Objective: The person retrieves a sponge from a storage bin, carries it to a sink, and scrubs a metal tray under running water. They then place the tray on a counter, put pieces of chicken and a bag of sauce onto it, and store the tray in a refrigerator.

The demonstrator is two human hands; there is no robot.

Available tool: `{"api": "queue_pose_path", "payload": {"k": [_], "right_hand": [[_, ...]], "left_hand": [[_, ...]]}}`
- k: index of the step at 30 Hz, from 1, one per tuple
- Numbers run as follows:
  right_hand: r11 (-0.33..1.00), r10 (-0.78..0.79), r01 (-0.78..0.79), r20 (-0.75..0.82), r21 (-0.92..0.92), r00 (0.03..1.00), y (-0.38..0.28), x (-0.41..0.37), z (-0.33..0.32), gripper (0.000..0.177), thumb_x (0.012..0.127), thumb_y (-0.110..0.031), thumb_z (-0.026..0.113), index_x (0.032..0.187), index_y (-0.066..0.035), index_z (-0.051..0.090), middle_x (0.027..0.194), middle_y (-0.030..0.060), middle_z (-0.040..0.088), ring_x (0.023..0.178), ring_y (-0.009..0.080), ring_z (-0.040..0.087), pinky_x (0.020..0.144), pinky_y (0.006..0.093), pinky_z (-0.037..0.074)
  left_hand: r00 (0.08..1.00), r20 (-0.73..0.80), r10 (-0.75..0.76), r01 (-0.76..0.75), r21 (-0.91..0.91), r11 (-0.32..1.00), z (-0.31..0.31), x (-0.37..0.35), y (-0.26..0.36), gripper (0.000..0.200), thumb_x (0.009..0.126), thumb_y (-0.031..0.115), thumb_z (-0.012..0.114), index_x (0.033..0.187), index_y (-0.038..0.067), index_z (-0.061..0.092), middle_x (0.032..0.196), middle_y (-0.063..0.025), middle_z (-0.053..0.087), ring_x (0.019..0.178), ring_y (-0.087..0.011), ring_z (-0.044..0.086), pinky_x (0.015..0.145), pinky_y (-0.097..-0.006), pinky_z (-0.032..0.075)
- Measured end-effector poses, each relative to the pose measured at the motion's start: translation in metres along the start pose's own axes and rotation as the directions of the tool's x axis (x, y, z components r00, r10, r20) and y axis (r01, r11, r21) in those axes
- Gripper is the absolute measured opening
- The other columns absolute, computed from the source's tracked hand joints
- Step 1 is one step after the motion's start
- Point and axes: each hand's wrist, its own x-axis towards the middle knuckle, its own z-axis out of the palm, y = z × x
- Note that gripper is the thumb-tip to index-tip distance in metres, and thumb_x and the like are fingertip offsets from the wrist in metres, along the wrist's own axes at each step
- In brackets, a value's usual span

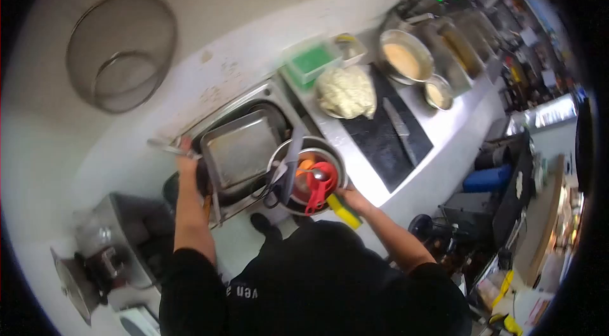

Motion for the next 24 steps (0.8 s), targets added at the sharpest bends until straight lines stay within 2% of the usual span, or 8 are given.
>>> {"api": "queue_pose_path", "payload": {"k": [3, 4, 5, 7, 11, 16, 19, 24], "right_hand": [[0.982, 0.046, -0.055, 0.053, 0.180, 0.998, -0.060, -0.033, 0.021, 0.028, 0.092, -0.020, 0.053, 0.104, 0.005, 0.061, 0.087, 0.0137, 0.065, 0.076, 0.0205, 0.064, 0.065, 0.0333, 0.052], [0.989, 0.089, -0.101, 0.111, 0.108, 0.990, -0.064, -0.034, 0.024, 0.031, 0.092, -0.018, 0.047, 0.110, 0.005, 0.055, 0.086, 0.0170, 0.065, 0.071, 0.0228, 0.064, 0.059, 0.0335, 0.053], [0.990, 0.130, -0.136, 0.155, 0.033, 0.979, -0.065, -0.032, 0.021, 0.035, 0.091, -0.016, 0.041, 0.117, 0.006, 0.050, 0.086, 0.0204, 0.065, 0.065, 0.0252, 0.064, 0.053, 0.0337, 0.054], [0.992, 0.128, -0.125, 0.149, -0.026, 0.981, -0.052, -0.026, 0.022, 0.034, 0.092, -0.017, 0.038, 0.110, 0.008, 0.053, 0.079, 0.0200, 0.065, 0.061, 0.0257, 0.063, 0.051, 0.0339, 0.053], [0.983, 0.160, -0.169, 0.114, 0.068, 0.980, -0.048, -0.032, 0.030, 0.032, 0.094, -0.017, 0.035, 0.105, 0.006, 0.053, 0.078, 0.0202, 0.064, 0.058, 0.0259, 0.062, 0.049, 0.0343, 0.053], [0.986, 0.148, -0.151, 0.060, 0.063, 0.987, -0.042, -0.032, 0.032, 0.031, 0.094, -0.017, 0.035, 0.104, 0.006, 0.054, 0.077, 0.0198, 0.064, 0.055, 0.0249, 0.060, 0.048, 0.0348, 0.052], [0.985, 0.148, -0.155, 0.086, 0.076, 0.985, -0.049, -0.037, 0.035, 0.032, 0.094, -0.018, 0.036, 0.104, 0.007, 0.054, 0.076, 0.0199, 0.064, 0.054, 0.0248, 0.060, 0.047, 0.0344, 0.052], [0.989, 0.128, -0.135, 0.098, 0.063, 0.987, -0.050, -0.033, 0.038, 0.033, 0.094, -0.019, 0.036, 0.103, 0.007, 0.055, 0.075, 0.0200, 0.064, 0.054, 0.0252, 0.060, 0.048, 0.0341, 0.051]], "left_hand": [[0.998, -0.034, -0.049, 0.057, 0.314, 0.948, 0.008, 0.002, 0.033, 0.033, 0.088, 0.018, 0.045, 0.111, 0.001, 0.063, 0.119, -0.0208, 0.058, 0.118, -0.0346, 0.051, 0.103, -0.0425, 0.038], [0.805, 0.162, -0.570, 0.546, 0.171, 0.820, -0.033, 0.032, 0.139, 0.041, 0.088, 0.015, 0.043, 0.127, 0.002, 0.048, 0.113, -0.0260, 0.058, 0.111, -0.0430, 0.051, 0.095, -0.0446, 0.041], [0.913, 0.155, -0.378, 0.320, 0.304, 0.897, 0.049, -0.008, 0.021, 0.046, 0.085, 0.018, 0.053, 0.127, 0.001, 0.045, 0.111, -0.0290, 0.057, 0.107, -0.0436, 0.053, 0.093, -0.0452, 0.043], [0.879, -0.253, -0.404, 0.455, 0.193, 0.869, 0.026, -0.008, 0.140, 0.055, 0.079, 0.019, 0.062, 0.126, -0.001, 0.044, 0.110, -0.0288, 0.058, 0.100, -0.0421, 0.057, 0.091, -0.0450, 0.046], [0.647, -0.289, -0.705, 0.759, 0.329, 0.561, 0.032, -0.031, 0.155, 0.056, 0.073, 0.019, 0.069, 0.119, -0.005, 0.048, 0.109, -0.0281, 0.058, 0.099, -0.0396, 0.059, 0.092, -0.0437, 0.046], [0.202, 0.571, -0.796, 0.970, -0.007, 0.241, -0.012, -0.029, 0.115, 0.047, 0.076, 0.022, 0.062, 0.112, -0.007, 0.053, 0.106, -0.0316, 0.060, 0.105, -0.0399, 0.058, 0.093, -0.0419, 0.044], [0.547, 0.141, -0.825, 0.837, -0.076, 0.542, -0.001, -0.043, 0.094, 0.042, 0.079, 0.022, 0.055, 0.110, -0.007, 0.054, 0.104, -0.0314, 0.061, 0.104, -0.0429, 0.058, 0.091, -0.0439, 0.043], [0.614, 0.074, -0.786, 0.789, -0.097, 0.607, -0.120, -0.004, 0.207, 0.046, 0.087, 0.038, 0.056, 0.108, -0.004, 0.055, 0.112, -0.0287, 0.057, 0.105, -0.0417, 0.055, 0.091, -0.0444, 0.042]]}}
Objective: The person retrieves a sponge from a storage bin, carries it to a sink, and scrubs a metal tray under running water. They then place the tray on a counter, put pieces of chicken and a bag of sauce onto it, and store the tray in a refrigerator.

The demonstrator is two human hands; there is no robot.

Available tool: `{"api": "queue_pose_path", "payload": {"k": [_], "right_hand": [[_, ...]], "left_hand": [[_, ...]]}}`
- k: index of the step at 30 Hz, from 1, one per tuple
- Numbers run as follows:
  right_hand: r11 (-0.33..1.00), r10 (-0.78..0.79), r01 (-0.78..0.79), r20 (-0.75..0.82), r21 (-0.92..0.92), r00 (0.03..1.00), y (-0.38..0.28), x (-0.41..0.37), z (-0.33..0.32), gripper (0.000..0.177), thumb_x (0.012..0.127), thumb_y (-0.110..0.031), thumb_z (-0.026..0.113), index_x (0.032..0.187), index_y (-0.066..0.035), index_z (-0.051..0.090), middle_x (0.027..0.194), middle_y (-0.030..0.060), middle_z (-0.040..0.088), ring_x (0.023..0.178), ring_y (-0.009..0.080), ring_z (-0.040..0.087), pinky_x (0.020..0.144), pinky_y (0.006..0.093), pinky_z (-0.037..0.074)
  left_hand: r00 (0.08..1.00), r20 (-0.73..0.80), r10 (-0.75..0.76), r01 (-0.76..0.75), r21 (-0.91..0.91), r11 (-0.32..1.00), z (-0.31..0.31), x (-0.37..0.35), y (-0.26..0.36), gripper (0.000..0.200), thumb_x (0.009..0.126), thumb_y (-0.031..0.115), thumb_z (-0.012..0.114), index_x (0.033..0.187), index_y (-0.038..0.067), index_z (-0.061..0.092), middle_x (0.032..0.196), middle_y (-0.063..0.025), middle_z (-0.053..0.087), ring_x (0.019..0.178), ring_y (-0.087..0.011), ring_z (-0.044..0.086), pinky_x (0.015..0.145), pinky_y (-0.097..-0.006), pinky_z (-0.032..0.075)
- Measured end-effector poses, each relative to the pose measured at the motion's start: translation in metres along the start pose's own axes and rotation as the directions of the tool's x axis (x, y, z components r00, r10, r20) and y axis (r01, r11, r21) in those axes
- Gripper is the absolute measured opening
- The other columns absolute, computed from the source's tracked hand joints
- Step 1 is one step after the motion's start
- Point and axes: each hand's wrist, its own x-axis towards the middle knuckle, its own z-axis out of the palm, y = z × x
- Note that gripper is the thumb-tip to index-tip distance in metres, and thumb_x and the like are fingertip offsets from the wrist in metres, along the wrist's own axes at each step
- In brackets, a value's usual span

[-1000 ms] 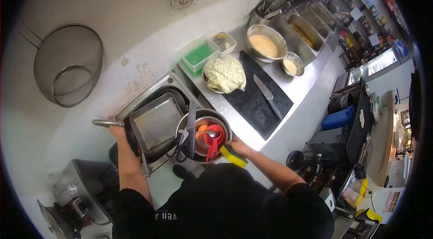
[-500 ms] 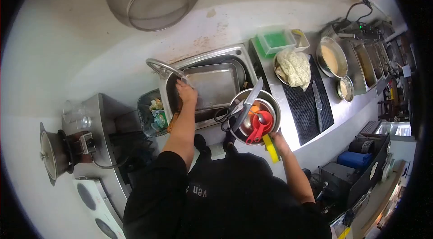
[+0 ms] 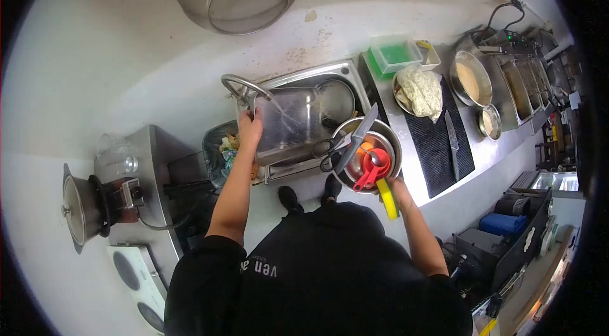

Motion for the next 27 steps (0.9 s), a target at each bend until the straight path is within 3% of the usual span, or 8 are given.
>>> {"api": "queue_pose_path", "payload": {"k": [5, 13, 17, 19, 20, 23, 25, 27], "right_hand": [[0.999, -0.043, 0.041, 0.047, 0.026, 0.998, -0.013, 0.046, 0.026, 0.034, 0.095, -0.022, 0.039, 0.101, 0.007, 0.055, 0.076, 0.0201, 0.064, 0.054, 0.0264, 0.061, 0.046, 0.0355, 0.051], [0.993, -0.110, 0.105, 0.102, 0.052, 0.989, -0.029, 0.180, 0.101, 0.031, 0.094, -0.024, 0.045, 0.096, 0.003, 0.060, 0.075, 0.0142, 0.066, 0.057, 0.0254, 0.063, 0.049, 0.0370, 0.050], [0.948, -0.199, 0.198, 0.024, -0.248, 0.980, -0.011, 0.265, 0.108, 0.033, 0.090, -0.025, 0.052, 0.097, 0.006, 0.062, 0.085, 0.0185, 0.067, 0.072, 0.0288, 0.067, 0.063, 0.0387, 0.052], [0.566, -0.298, 0.248, 0.085, -0.786, 0.951, -0.048, 0.226, 0.107, 0.049, 0.090, -0.034, 0.052, 0.109, 0.010, 0.059, 0.100, 0.0251, 0.065, 0.096, 0.0313, 0.064, 0.083, 0.0385, 0.050], [0.532, -0.190, 0.197, 0.111, -0.823, 0.976, -0.075, 0.200, 0.107, 0.072, 0.084, -0.052, 0.049, 0.117, 0.011, 0.056, 0.117, 0.0353, 0.054, 0.117, 0.0426, 0.051, 0.100, 0.0397, 0.039], [0.803, -0.161, 0.174, 0.073, -0.570, 0.984, -0.111, 0.160, 0.106, 0.101, 0.077, -0.076, 0.044, 0.129, 0.009, 0.046, 0.131, 0.0342, 0.044, 0.129, 0.0370, 0.041, 0.109, 0.0367, 0.026], [0.969, -0.173, 0.228, 0.402, -0.094, 0.899, -0.148, 0.103, 0.121, 0.080, 0.084, -0.068, 0.047, 0.123, 0.001, 0.056, 0.114, 0.0184, 0.062, 0.105, 0.0258, 0.060, 0.095, 0.0306, 0.043], [0.999, -0.008, 0.028, 0.451, -0.036, 0.892, -0.171, 0.083, 0.143, 0.065, 0.086, -0.060, 0.052, 0.113, -0.002, 0.061, 0.100, 0.0126, 0.066, 0.089, 0.0194, 0.064, 0.080, 0.0269, 0.049]], "left_hand": [[0.987, -0.151, 0.054, -0.030, 0.160, 0.987, -0.047, -0.035, 0.017, 0.064, 0.088, 0.053, 0.051, 0.111, -0.006, 0.051, 0.113, -0.0271, 0.052, 0.106, -0.0414, 0.053, 0.091, -0.0443, 0.041], [0.957, -0.280, -0.081, 0.107, 0.078, 0.991, -0.132, -0.065, -0.011, 0.074, 0.089, 0.060, 0.043, 0.111, -0.010, 0.048, 0.115, -0.0316, 0.051, 0.106, -0.0438, 0.053, 0.094, -0.0437, 0.040], [0.932, -0.340, -0.126, 0.158, 0.069, 0.985, -0.151, -0.076, -0.026, 0.074, 0.089, 0.060, 0.043, 0.112, -0.010, 0.048, 0.115, -0.0307, 0.053, 0.109, -0.0418, 0.053, 0.094, -0.0429, 0.039], [0.919, -0.365, -0.151, 0.166, 0.011, 0.986, -0.156, -0.075, -0.044, 0.075, 0.089, 0.062, 0.043, 0.112, -0.010, 0.049, 0.115, -0.0306, 0.054, 0.109, -0.0414, 0.053, 0.095, -0.0418, 0.039], [0.916, -0.370, -0.153, 0.169, 0.011, 0.985, -0.161, -0.077, -0.050, 0.075, 0.089, 0.062, 0.043, 0.112, -0.010, 0.049, 0.115, -0.0306, 0.054, 0.109, -0.0414, 0.053, 0.095, -0.0418, 0.039], [0.909, -0.360, -0.208, 0.173, -0.127, 0.977, -0.172, -0.088, -0.057, 0.072, 0.090, 0.059, 0.045, 0.113, -0.010, 0.048, 0.116, -0.0280, 0.054, 0.107, -0.0349, 0.055, 0.094, -0.0388, 0.039], [0.920, -0.293, -0.258, 0.124, -0.407, 0.905, -0.178, -0.100, -0.051, 0.068, 0.091, 0.055, 0.048, 0.115, -0.009, 0.047, 0.115, -0.0237, 0.055, 0.105, -0.0274, 0.054, 0.093, -0.0366, 0.040], [0.940, -0.221, -0.259, 0.086, -0.583, 0.808, -0.174, -0.108, -0.047, 0.071, 0.090, 0.054, 0.052, 0.122, -0.009, 0.044, 0.123, -0.0219, 0.051, 0.113, -0.0259, 0.049, 0.096, -0.0373, 0.038]]}}
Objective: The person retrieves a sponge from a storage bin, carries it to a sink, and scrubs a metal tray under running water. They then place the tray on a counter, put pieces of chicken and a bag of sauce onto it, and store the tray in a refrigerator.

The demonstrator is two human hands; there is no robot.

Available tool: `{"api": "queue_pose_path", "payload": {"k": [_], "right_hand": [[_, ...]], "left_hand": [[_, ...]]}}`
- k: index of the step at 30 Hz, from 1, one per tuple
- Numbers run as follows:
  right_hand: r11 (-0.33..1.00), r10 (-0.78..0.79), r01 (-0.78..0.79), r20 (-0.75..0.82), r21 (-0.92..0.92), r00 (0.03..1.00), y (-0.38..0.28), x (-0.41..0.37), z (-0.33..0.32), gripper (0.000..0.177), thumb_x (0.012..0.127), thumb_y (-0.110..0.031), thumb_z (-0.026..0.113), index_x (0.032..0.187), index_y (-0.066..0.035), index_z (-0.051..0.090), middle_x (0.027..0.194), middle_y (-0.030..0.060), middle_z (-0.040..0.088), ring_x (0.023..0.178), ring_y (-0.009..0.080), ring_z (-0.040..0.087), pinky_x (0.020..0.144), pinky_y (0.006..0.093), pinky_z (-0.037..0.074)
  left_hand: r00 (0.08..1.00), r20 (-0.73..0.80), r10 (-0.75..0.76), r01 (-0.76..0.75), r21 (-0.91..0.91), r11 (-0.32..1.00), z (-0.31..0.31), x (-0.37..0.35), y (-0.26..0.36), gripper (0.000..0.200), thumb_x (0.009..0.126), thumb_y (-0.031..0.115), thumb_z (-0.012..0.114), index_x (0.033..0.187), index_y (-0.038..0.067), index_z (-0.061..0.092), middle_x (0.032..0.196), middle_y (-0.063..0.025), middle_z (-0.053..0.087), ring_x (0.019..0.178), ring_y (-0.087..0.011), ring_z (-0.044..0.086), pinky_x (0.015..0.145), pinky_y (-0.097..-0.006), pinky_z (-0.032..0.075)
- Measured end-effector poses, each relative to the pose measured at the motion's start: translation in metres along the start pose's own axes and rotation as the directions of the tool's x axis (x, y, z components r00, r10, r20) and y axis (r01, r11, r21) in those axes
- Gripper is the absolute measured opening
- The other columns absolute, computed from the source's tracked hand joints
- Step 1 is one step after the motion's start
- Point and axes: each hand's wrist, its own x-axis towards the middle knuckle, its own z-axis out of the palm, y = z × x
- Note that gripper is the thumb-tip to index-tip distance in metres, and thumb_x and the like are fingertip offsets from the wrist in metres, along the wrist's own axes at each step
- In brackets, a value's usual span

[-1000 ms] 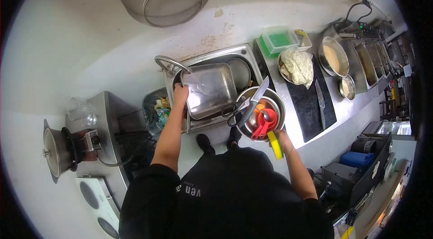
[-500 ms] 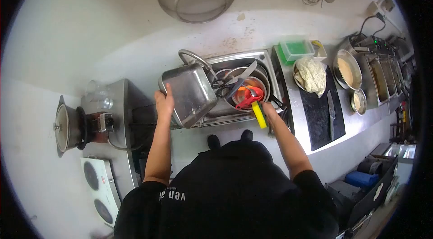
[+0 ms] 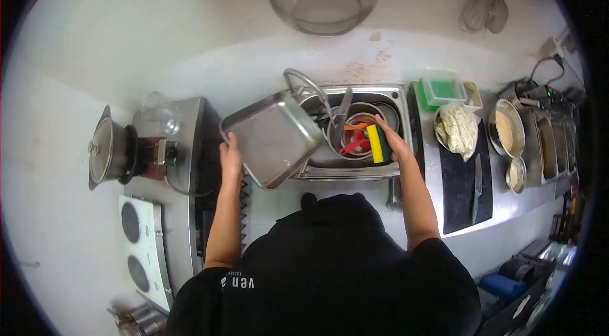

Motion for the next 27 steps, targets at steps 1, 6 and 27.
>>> {"api": "queue_pose_path", "payload": {"k": [1, 6, 27], "right_hand": [[0.992, -0.102, 0.102, 0.001, -0.072, 0.995, -0.002, 0.016, 0.011, 0.064, 0.085, -0.059, 0.054, 0.110, -0.001, 0.061, 0.095, 0.0119, 0.066, 0.085, 0.0201, 0.064, 0.077, 0.0279, 0.050], [0.855, -0.414, 0.189, -0.417, -0.482, 0.809, 0.027, 0.186, 0.044, 0.073, 0.079, -0.061, 0.060, 0.105, 0.007, 0.059, 0.099, 0.0187, 0.064, 0.088, 0.0238, 0.063, 0.080, 0.0351, 0.049], [0.843, -0.301, 0.061, 0.375, 0.534, 0.877, -0.002, 0.139, 0.092, 0.040, 0.091, -0.033, 0.052, 0.119, -0.005, 0.053, 0.118, 0.0132, 0.058, 0.106, 0.0324, 0.057, 0.093, 0.0544, 0.043]], "left_hand": [[0.999, 0.035, -0.029, 0.030, -0.018, 0.999, 0.003, 0.007, -0.016, 0.076, 0.089, 0.056, 0.052, 0.126, -0.009, 0.041, 0.128, -0.0232, 0.048, 0.118, -0.0278, 0.046, 0.098, -0.0394, 0.037], [0.940, 0.212, -0.266, 0.307, -0.192, 0.932, 0.051, 0.005, -0.052, 0.097, 0.085, 0.067, 0.047, 0.143, -0.007, 0.020, 0.145, -0.0249, 0.031, 0.134, -0.0336, 0.031, 0.107, -0.0457, 0.029], [0.848, 0.355, -0.394, 0.493, -0.255, 0.832, 0.142, 0.008, -0.103, 0.052, 0.072, 0.019, 0.065, 0.117, -0.004, 0.053, 0.103, -0.0148, 0.061, 0.099, -0.0258, 0.057, 0.089, -0.0386, 0.044]]}}
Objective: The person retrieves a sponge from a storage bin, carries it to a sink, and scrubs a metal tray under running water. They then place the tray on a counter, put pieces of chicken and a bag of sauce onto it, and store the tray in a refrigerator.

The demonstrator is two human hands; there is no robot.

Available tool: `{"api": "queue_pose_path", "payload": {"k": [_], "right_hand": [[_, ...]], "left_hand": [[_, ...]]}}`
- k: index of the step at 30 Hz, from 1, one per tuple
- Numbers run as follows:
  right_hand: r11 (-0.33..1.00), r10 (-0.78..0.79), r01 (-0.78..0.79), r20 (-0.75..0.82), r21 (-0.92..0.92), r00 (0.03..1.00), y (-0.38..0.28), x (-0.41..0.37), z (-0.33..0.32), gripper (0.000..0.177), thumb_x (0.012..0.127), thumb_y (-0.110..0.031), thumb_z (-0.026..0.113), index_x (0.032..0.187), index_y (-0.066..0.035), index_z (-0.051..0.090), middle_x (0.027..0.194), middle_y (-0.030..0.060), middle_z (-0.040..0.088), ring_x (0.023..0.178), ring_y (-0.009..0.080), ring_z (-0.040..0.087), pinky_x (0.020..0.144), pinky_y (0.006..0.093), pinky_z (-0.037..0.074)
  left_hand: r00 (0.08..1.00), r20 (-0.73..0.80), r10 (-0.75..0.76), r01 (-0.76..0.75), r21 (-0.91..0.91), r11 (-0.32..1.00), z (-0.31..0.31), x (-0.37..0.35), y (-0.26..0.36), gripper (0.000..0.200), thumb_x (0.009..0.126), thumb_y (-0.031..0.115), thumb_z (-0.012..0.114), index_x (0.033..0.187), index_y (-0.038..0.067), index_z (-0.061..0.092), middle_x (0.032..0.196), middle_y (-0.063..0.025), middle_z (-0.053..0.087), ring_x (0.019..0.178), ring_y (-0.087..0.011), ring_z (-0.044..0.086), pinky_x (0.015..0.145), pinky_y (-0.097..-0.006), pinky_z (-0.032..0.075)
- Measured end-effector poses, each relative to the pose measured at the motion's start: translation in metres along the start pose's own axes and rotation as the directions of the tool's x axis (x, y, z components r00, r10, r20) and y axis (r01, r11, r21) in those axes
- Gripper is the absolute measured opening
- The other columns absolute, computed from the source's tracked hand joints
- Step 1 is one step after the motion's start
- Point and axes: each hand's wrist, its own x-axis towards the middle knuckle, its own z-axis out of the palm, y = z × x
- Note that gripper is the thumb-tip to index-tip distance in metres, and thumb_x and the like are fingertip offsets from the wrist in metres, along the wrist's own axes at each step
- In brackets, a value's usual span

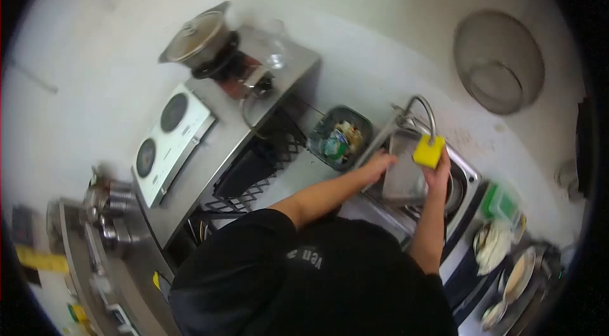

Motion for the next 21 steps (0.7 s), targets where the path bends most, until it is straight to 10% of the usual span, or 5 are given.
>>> {"api": "queue_pose_path", "payload": {"k": [3, 5, 10, 14, 21], "right_hand": [[0.997, -0.079, 0.079, -0.122, -0.011, 0.989, 0.008, 0.017, -0.035, 0.047, 0.089, -0.026, 0.062, 0.130, -0.013, 0.044, 0.121, 0.0122, 0.055, 0.111, 0.0310, 0.054, 0.094, 0.0522, 0.044], [0.944, -0.261, 0.212, -0.182, -0.252, 0.948, 0.005, 0.002, 0.001, 0.051, 0.088, -0.020, 0.064, 0.133, -0.016, 0.042, 0.119, 0.0108, 0.055, 0.105, 0.0280, 0.056, 0.087, 0.0474, 0.048], [0.749, -0.304, -0.014, -0.363, -0.663, 0.881, 0.010, 0.014, -0.016, 0.061, 0.085, -0.027, 0.068, 0.135, -0.007, 0.040, 0.082, 0.0085, 0.061, 0.055, 0.0175, 0.058, 0.041, 0.0330, 0.041], [0.625, -0.202, -0.328, -0.553, -0.708, 0.808, 0.005, 0.026, -0.026, 0.069, 0.080, -0.044, 0.071, 0.127, 0.001, 0.047, 0.076, 0.0104, 0.063, 0.057, 0.0189, 0.060, 0.044, 0.0339, 0.043], [0.258, -0.524, -0.211, -0.320, -0.943, 0.789, -0.041, -0.033, -0.067, 0.065, 0.082, -0.043, 0.064, 0.125, 0.002, 0.048, 0.100, 0.0199, 0.064, 0.088, 0.0252, 0.064, 0.075, 0.0370, 0.050]], "left_hand": [[0.952, 0.304, 0.022, 0.030, -0.165, 0.986, -0.002, 0.002, -0.007, 0.050, 0.077, 0.030, 0.062, 0.117, 0.002, 0.053, 0.104, -0.0143, 0.062, 0.103, -0.0275, 0.056, 0.089, -0.0424, 0.044], [0.967, 0.177, -0.183, 0.197, -0.069, 0.978, -0.004, 0.025, -0.025, 0.066, 0.080, 0.035, 0.062, 0.134, 0.013, 0.031, 0.116, -0.0144, 0.056, 0.098, -0.0299, 0.060, 0.084, -0.0468, 0.048], [0.906, 0.244, -0.347, 0.334, 0.093, 0.938, 0.006, -0.028, 0.010, 0.077, 0.081, 0.035, 0.064, 0.140, 0.015, 0.019, 0.121, -0.0153, 0.052, 0.091, -0.0314, 0.062, 0.071, -0.0470, 0.053], [0.986, 0.161, -0.032, 0.001, 0.189, 0.982, 0.021, -0.025, -0.005, 0.069, 0.081, 0.032, 0.064, 0.134, 0.006, 0.029, 0.109, -0.0156, 0.056, 0.084, -0.0259, 0.060, 0.066, -0.0447, 0.052], [0.826, -0.001, 0.564, -0.523, 0.370, 0.767, 0.038, -0.048, 0.013, 0.040, 0.090, 0.033, 0.057, 0.104, -0.004, 0.053, 0.091, -0.0127, 0.060, 0.082, -0.0190, 0.055, 0.071, -0.0332, 0.044]]}}
